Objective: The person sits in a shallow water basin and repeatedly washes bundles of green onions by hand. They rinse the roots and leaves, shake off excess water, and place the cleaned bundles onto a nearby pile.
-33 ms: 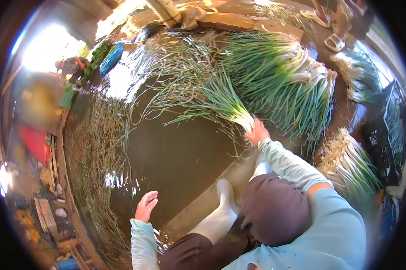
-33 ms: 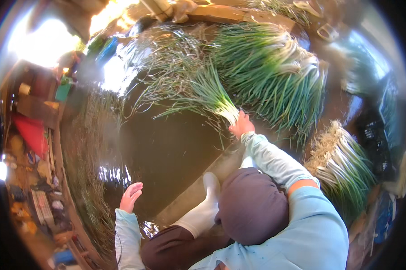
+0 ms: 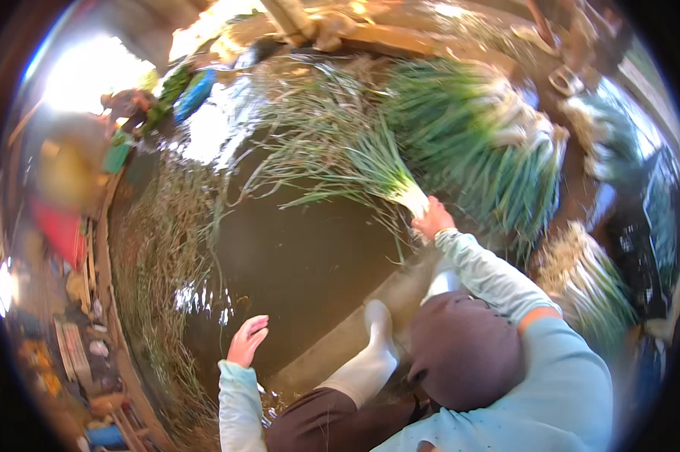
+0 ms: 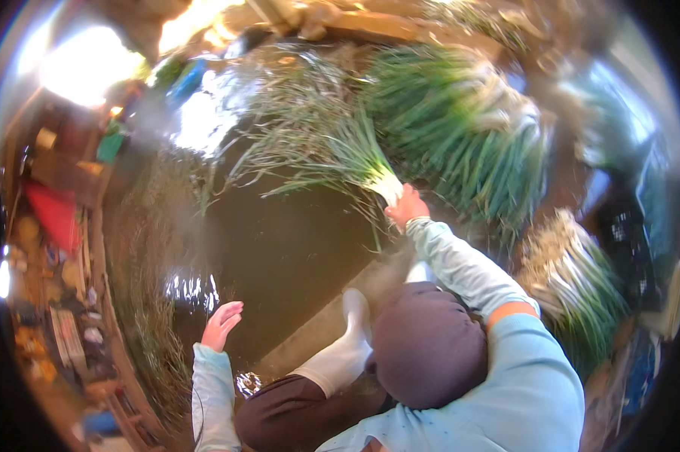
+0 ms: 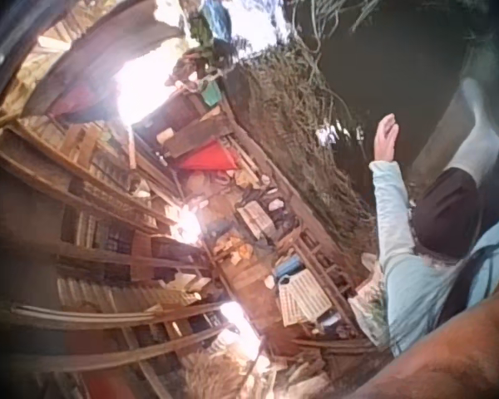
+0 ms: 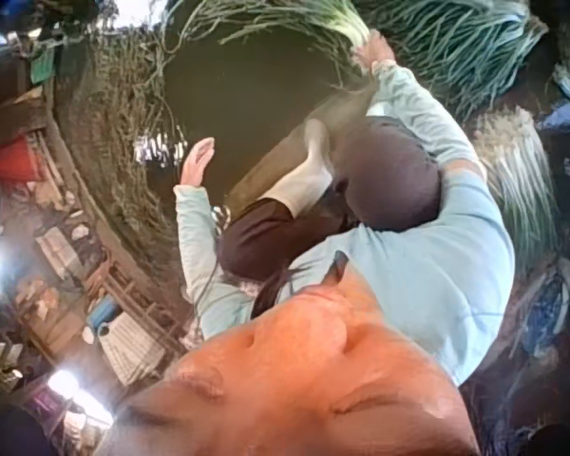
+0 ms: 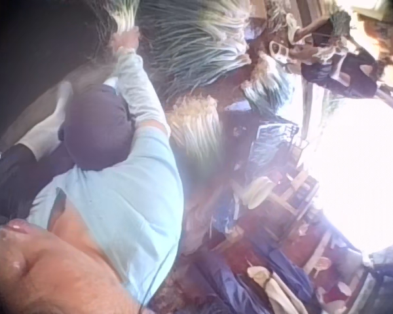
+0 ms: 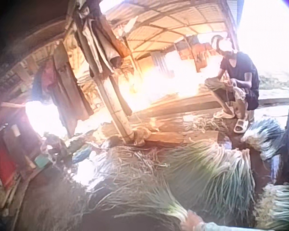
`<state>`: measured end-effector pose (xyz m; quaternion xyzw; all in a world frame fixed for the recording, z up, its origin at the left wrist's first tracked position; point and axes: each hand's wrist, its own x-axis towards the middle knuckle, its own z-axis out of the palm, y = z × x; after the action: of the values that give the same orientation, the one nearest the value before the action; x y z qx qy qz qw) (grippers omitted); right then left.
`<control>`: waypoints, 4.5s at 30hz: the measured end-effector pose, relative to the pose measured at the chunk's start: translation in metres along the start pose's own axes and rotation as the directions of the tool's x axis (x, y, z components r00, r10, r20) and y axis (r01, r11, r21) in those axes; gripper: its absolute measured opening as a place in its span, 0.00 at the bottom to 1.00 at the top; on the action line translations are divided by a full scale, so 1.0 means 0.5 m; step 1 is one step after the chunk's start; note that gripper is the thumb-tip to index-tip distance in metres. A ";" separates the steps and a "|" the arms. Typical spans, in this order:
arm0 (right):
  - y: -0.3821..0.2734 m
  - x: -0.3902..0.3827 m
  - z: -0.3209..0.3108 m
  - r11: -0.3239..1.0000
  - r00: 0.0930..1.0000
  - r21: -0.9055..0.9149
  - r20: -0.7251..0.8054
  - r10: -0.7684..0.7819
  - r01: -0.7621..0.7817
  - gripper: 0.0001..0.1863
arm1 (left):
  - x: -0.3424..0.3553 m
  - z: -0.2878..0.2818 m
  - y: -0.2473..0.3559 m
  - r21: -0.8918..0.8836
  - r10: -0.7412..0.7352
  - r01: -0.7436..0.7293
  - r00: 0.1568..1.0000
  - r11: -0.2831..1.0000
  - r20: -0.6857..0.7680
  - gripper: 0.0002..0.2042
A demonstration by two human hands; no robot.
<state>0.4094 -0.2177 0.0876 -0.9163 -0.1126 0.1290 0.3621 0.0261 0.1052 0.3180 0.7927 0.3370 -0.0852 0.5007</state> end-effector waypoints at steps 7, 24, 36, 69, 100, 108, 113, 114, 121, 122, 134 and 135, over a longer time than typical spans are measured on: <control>-0.409 0.085 -0.145 0.940 0.944 0.096 0.026 -0.330 0.326 0.27 | 0.076 0.027 0.106 -0.403 0.273 -0.218 0.958 0.889 0.085 0.18; -0.197 -0.184 0.119 0.907 -0.152 -0.130 0.967 0.206 0.401 0.24 | 0.176 0.330 -0.325 -0.972 -0.109 -0.143 0.986 -0.189 -0.124 0.16; -0.305 0.366 0.266 0.910 0.873 -0.148 0.377 -0.309 0.386 0.19 | 0.148 0.429 -0.456 -0.970 -0.296 -0.090 0.942 0.225 -0.156 0.20; -0.207 -0.238 0.485 0.974 0.495 0.223 0.850 -0.177 -0.036 0.22 | 0.142 0.421 -0.502 -0.778 -0.361 0.033 0.897 0.628 -0.254 0.14; -0.536 0.243 -0.159 0.492 0.486 -0.131 0.501 -0.717 0.861 0.13 | 0.032 -0.087 0.113 -0.947 0.483 -0.103 0.840 -0.303 -0.246 0.19; -0.191 0.234 -0.261 0.363 0.453 -0.332 0.249 -0.856 0.870 0.12 | 0.159 0.005 0.117 -0.907 0.383 -0.420 0.837 -0.005 -0.390 0.29; -0.017 0.121 -0.244 0.534 0.795 -0.687 0.605 0.045 0.493 0.19 | 0.215 0.252 -0.138 -0.934 0.049 -0.264 0.964 0.241 -0.260 0.14; -0.018 0.106 -0.235 0.469 0.762 -0.690 0.645 0.054 0.551 0.23 | 0.212 0.301 -0.188 -0.936 -0.068 -0.176 0.976 0.303 -0.206 0.13; -0.153 -0.036 0.036 0.650 0.312 0.060 0.841 -0.442 0.757 0.15 | 0.156 0.493 -0.357 -0.995 -0.127 -0.023 0.991 0.094 -0.035 0.14; -0.172 -0.063 0.081 0.830 0.356 0.120 0.863 -0.359 0.545 0.14 | 0.151 0.496 -0.358 -0.997 -0.104 -0.028 0.994 0.077 -0.036 0.15; -0.268 -0.270 0.365 0.934 0.781 0.317 0.536 -0.320 0.165 0.07 | 0.097 0.484 -0.372 -0.976 -0.122 0.189 0.977 0.107 0.176 0.18; -0.269 -0.282 0.367 0.934 0.770 0.233 0.530 -0.356 0.272 0.08 | 0.094 0.485 -0.372 -0.973 -0.146 0.198 0.973 0.116 0.181 0.18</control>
<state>0.2029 -0.0477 0.0731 -0.7766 -0.3566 0.3388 0.3936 -0.0046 -0.0296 0.0413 0.2235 0.3888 0.0837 0.8899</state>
